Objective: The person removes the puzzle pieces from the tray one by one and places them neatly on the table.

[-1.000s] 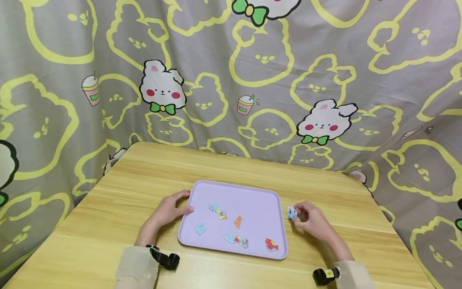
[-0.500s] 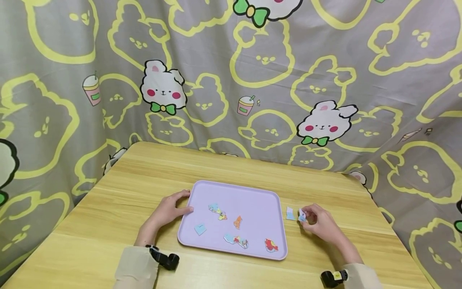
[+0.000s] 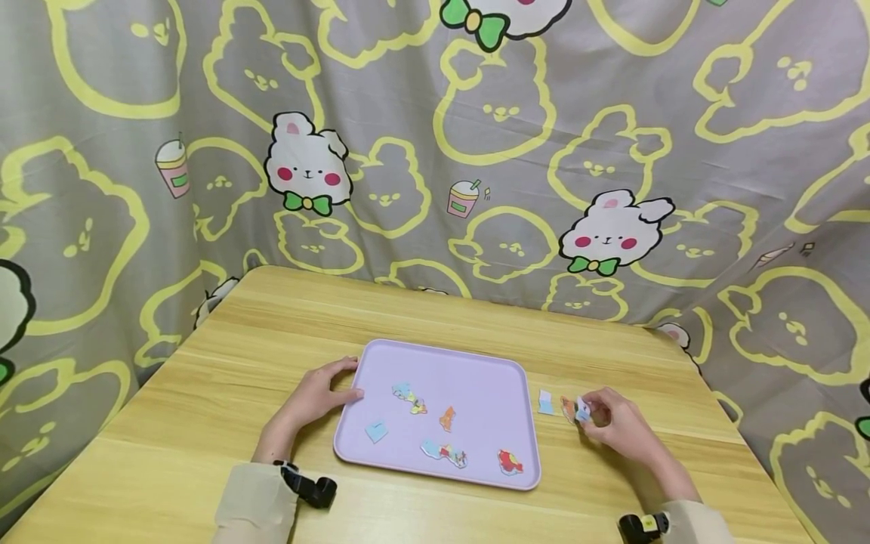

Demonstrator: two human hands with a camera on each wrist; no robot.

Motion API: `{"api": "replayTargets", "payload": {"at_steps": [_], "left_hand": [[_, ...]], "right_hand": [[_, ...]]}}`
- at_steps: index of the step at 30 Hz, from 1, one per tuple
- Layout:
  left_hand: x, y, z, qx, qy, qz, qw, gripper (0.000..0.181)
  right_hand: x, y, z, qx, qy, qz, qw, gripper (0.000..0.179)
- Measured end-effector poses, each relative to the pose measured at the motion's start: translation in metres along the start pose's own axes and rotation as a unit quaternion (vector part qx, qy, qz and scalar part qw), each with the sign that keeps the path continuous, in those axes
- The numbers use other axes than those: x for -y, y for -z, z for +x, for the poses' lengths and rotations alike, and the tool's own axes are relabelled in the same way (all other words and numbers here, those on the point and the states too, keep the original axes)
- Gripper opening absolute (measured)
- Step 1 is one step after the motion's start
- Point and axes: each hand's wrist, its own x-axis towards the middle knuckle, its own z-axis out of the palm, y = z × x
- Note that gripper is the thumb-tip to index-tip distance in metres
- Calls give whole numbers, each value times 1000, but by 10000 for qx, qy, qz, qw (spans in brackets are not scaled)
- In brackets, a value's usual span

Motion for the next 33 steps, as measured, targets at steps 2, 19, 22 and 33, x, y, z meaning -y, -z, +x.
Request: {"api": "replayTargets", "payload": {"at_steps": [2, 19, 22, 33], "left_hand": [[0, 1, 0, 0, 8, 5, 10000, 58], [0, 1, -2, -7, 9, 18, 10000, 57], [-1, 1, -1, 5, 21, -6, 10000, 57], [-2, 1, -1, 10, 54, -35, 10000, 56]], "right_hand": [[-2, 1, -1, 17, -4, -15, 10000, 38], [-9, 7, -1, 201, 237, -220, 9993, 36], [-10, 8, -1, 232, 324, -279, 9988, 34], [-11, 11, 2, 283, 512, -348, 9977, 23]]}}
